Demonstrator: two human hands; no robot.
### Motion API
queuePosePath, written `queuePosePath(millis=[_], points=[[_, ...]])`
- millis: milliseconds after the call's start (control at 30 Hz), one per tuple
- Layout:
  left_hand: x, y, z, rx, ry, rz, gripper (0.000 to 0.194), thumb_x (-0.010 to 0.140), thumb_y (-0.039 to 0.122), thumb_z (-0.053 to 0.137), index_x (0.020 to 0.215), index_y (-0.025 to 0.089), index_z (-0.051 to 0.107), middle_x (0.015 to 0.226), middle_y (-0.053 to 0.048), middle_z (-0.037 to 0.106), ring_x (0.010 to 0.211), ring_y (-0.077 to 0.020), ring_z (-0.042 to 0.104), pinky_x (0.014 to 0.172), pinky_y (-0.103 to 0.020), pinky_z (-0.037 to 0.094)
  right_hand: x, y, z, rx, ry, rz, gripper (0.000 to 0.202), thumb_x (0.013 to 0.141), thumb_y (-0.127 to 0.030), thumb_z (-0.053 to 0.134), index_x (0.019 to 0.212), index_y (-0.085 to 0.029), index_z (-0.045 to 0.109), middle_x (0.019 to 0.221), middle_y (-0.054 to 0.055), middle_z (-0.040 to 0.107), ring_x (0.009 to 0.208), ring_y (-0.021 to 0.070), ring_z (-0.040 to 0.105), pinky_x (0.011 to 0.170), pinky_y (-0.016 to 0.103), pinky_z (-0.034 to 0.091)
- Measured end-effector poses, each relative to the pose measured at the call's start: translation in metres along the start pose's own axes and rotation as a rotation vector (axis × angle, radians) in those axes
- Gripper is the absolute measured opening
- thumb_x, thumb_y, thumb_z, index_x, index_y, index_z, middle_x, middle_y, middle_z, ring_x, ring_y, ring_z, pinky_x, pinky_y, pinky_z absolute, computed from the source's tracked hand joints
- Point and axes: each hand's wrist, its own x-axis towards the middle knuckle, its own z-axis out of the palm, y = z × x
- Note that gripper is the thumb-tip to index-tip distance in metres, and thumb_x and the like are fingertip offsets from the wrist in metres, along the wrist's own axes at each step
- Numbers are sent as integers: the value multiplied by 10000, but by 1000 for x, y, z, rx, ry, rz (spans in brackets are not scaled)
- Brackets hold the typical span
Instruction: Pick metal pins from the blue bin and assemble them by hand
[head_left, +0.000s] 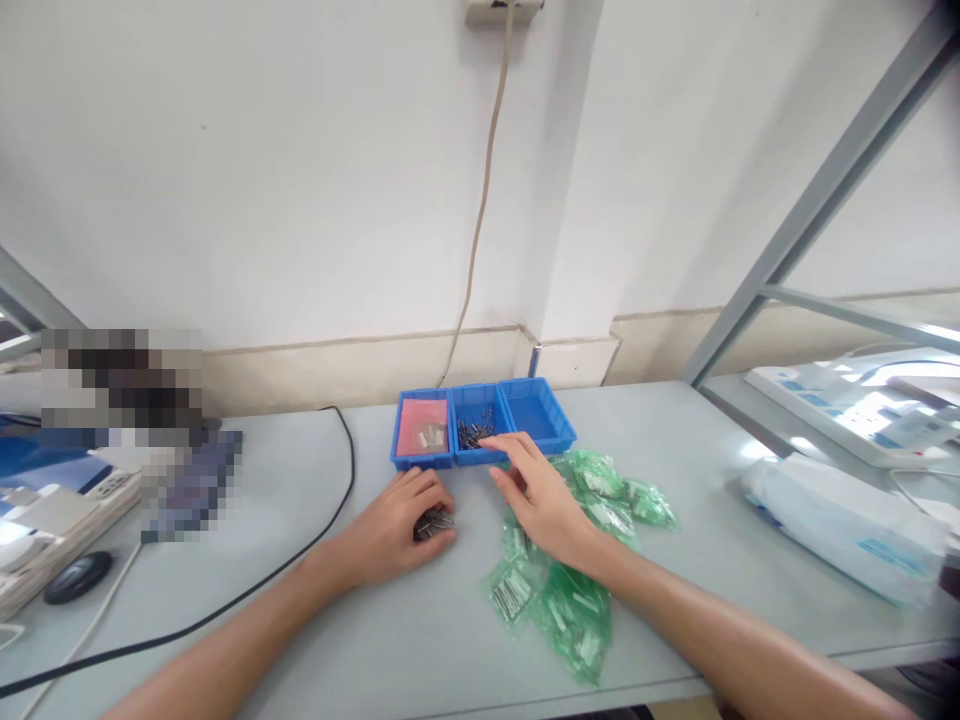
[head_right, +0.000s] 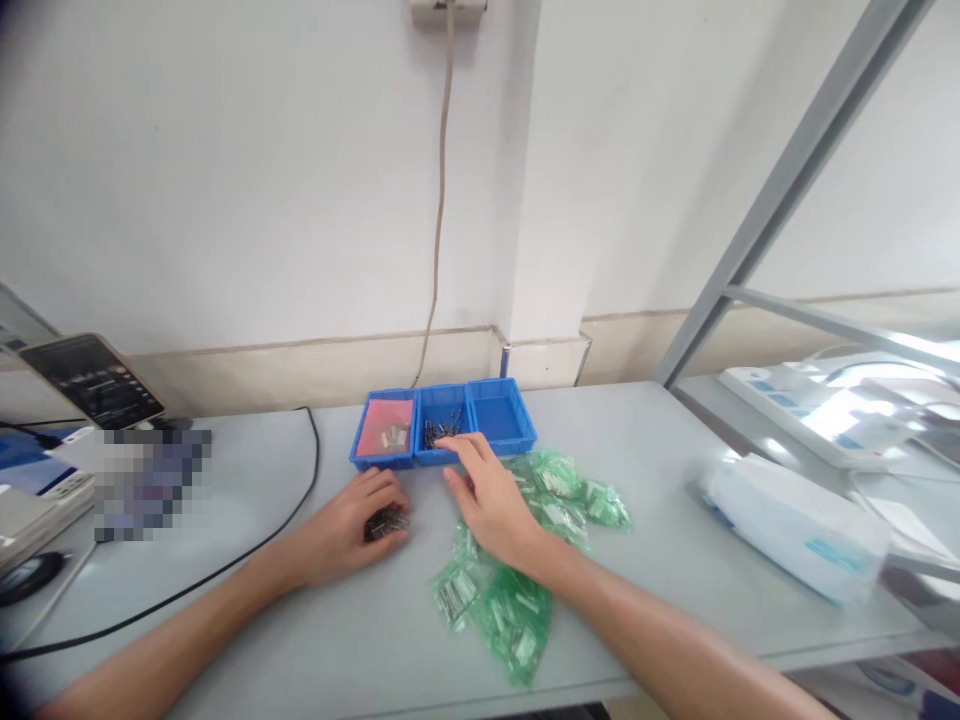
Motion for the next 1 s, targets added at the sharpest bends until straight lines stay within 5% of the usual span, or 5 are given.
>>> queuePosePath(millis=[200, 400, 633, 1000], points=[[1, 3, 0, 1, 5, -4, 280, 861, 57, 612, 1086, 222, 586, 1068, -41, 608, 989, -240, 551, 906, -377, 459, -1, 0, -1, -14, -39, -21, 218, 1105, -233, 507, 1276, -270, 638, 1216, 77, 653, 904, 203, 665, 813, 359, 546], [3, -5, 7, -59, 59, -56, 59, 1064, 218, 552, 1089, 230, 604, 1060, -37, 637, 979, -226, 578, 884, -363, 472, -1, -1, -2, -45, -207, -181, 190, 1108, -193, 512, 1186, -243, 679, 1129, 60, 672, 1036, 208, 655, 920, 342, 521], [2, -14, 13, -116, 88, -114, 43, 1052, 263, 626, 1078, 235, 604, 1033, -18, 650, 949, -213, 591, 863, -343, 483, -4, 2, 1, -188, -388, -334, 167, 1086, -259, 611, 1139, -251, 769, 1254, 68, 709, 1169, 244, 618, 1089, 437, 448], [2, -13, 10, -120, 84, -43, 90, 1090, 240, 558, 1057, 230, 641, 1059, -30, 664, 983, -212, 602, 897, -351, 485, -5, -4, 0, -201, -355, -309, 217, 1087, -232, 591, 1236, -258, 746, 1386, 98, 655, 1299, 274, 580, 1101, 478, 476]])
